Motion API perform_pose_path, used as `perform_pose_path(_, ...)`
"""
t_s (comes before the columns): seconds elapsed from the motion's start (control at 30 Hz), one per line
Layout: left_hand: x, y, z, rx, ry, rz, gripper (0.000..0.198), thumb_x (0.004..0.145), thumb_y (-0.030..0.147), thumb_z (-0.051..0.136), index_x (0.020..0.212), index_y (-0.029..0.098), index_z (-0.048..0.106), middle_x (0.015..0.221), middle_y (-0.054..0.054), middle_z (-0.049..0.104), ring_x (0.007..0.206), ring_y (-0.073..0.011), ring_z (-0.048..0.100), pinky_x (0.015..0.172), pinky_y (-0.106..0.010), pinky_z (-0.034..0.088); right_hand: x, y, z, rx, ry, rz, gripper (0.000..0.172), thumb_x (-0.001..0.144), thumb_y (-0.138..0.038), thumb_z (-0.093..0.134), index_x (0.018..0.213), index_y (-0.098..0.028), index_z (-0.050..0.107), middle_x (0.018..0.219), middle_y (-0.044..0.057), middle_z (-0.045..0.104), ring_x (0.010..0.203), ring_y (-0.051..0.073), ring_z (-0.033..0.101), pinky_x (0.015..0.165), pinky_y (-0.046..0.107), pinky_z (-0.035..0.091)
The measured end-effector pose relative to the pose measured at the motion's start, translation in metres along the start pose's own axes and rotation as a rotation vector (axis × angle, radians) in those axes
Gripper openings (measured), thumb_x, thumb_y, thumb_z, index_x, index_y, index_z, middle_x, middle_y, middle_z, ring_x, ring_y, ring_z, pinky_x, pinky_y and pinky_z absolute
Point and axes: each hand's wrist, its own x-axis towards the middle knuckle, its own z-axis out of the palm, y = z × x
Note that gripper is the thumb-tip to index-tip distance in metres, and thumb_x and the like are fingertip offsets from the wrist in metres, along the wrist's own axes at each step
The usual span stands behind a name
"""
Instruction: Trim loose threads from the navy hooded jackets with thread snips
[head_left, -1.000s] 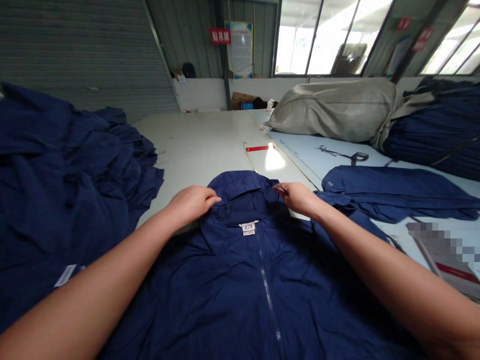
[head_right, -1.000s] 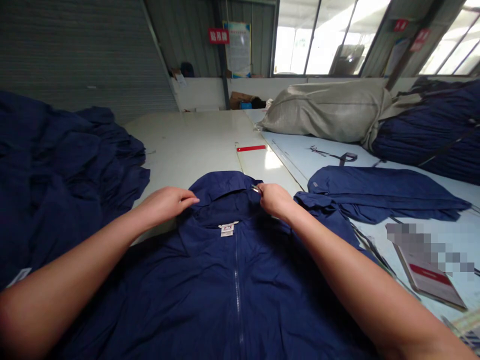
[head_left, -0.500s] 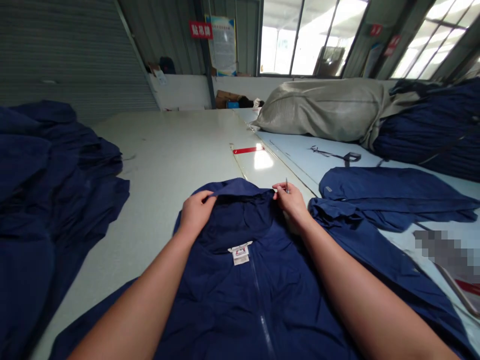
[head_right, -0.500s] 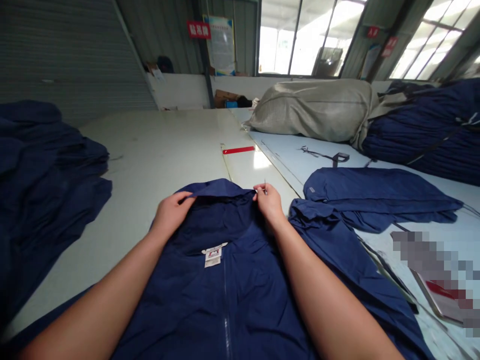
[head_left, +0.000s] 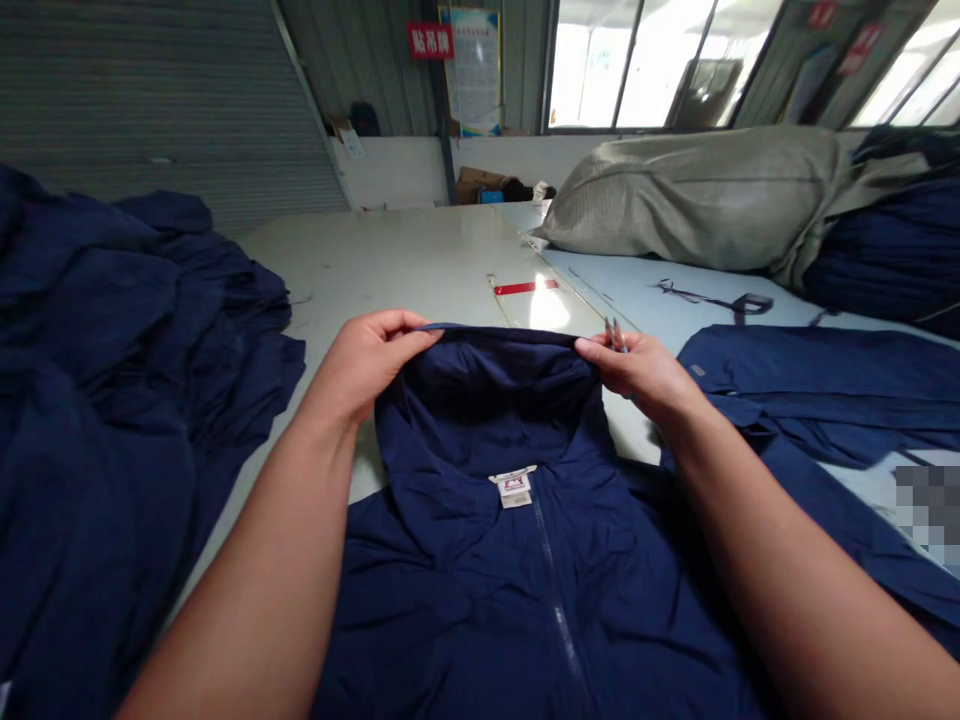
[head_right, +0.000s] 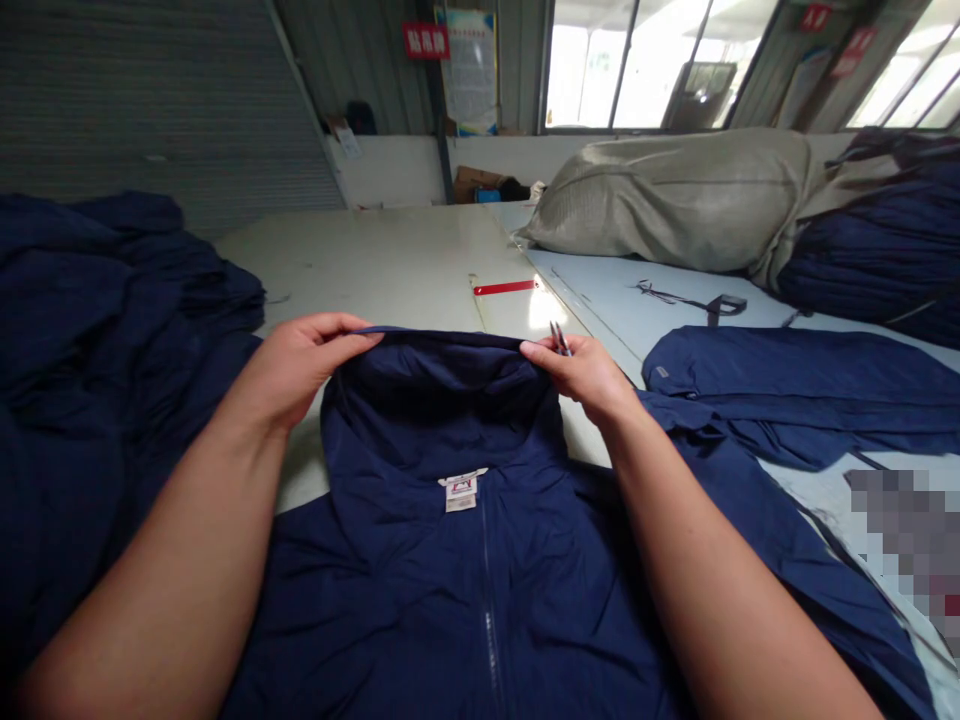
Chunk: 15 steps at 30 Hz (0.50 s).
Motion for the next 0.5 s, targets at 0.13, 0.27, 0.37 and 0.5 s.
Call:
perform_pose_path(0.13, 0.001, 0.003, -0.015, -0.03, -0.046, -0.053, 0.023, 0.058, 0.034, 0.079, 0.075, 0.018, 0.074, 0.069, -0.001, 0.072, 0.061, -0.0142, 0.063, 0.065, -0.027, 0.053, -0.008, -0.021, -0.018, 0.126, -0.118, 0.041, 0.046, 0.063, -0.055, 0.081, 0.066, -0.018, 0.054, 0.049, -0.009, 0.036, 0.038, 0.004, 0.026, 0.038, 0.021, 0.015)
perform_pose_path(0.27, -0.002, 0.009, -0.021, -0.02, -0.127, -0.066, 0.02, 0.063, 0.036, 0.077, 0.072, 0.018, 0.074, 0.07, -0.002, 0.072, 0.064, -0.0149, 0.064, 0.071, -0.029, 0.053, -0.012, -0.028, -0.021, 0.258, -0.147, 0.07, 0.043, 0.065, -0.047, 0.083, 0.064, -0.018, 0.051, 0.049, -0.009, 0.038, 0.037, 0.002, 0.026, 0.037, 0.019, 0.014)
perform_pose_path(0.37, -0.003, 0.012, -0.023, 0.003, -0.172, -0.063, 0.019, 0.067, 0.037, 0.074, 0.07, 0.018, 0.074, 0.072, -0.004, 0.073, 0.066, -0.0163, 0.065, 0.072, -0.03, 0.053, -0.012, -0.029, -0.023, 0.337, -0.157, 0.089, 0.043, 0.066, -0.042, 0.083, 0.059, -0.018, 0.047, 0.047, -0.009, 0.037, 0.037, 0.001, 0.025, 0.036, 0.019, 0.013)
perform_pose_path(0.5, -0.003, 0.013, -0.025, -0.003, -0.191, -0.054, 0.019, 0.067, 0.038, 0.074, 0.072, 0.02, 0.076, 0.072, -0.004, 0.074, 0.069, -0.0176, 0.066, 0.073, -0.029, 0.053, -0.012, -0.032, -0.024, 0.346, -0.163, 0.074, 0.04, 0.067, -0.04, 0.082, 0.061, -0.017, 0.05, 0.048, -0.009, 0.038, 0.037, 0.001, 0.024, 0.036, 0.018, 0.013)
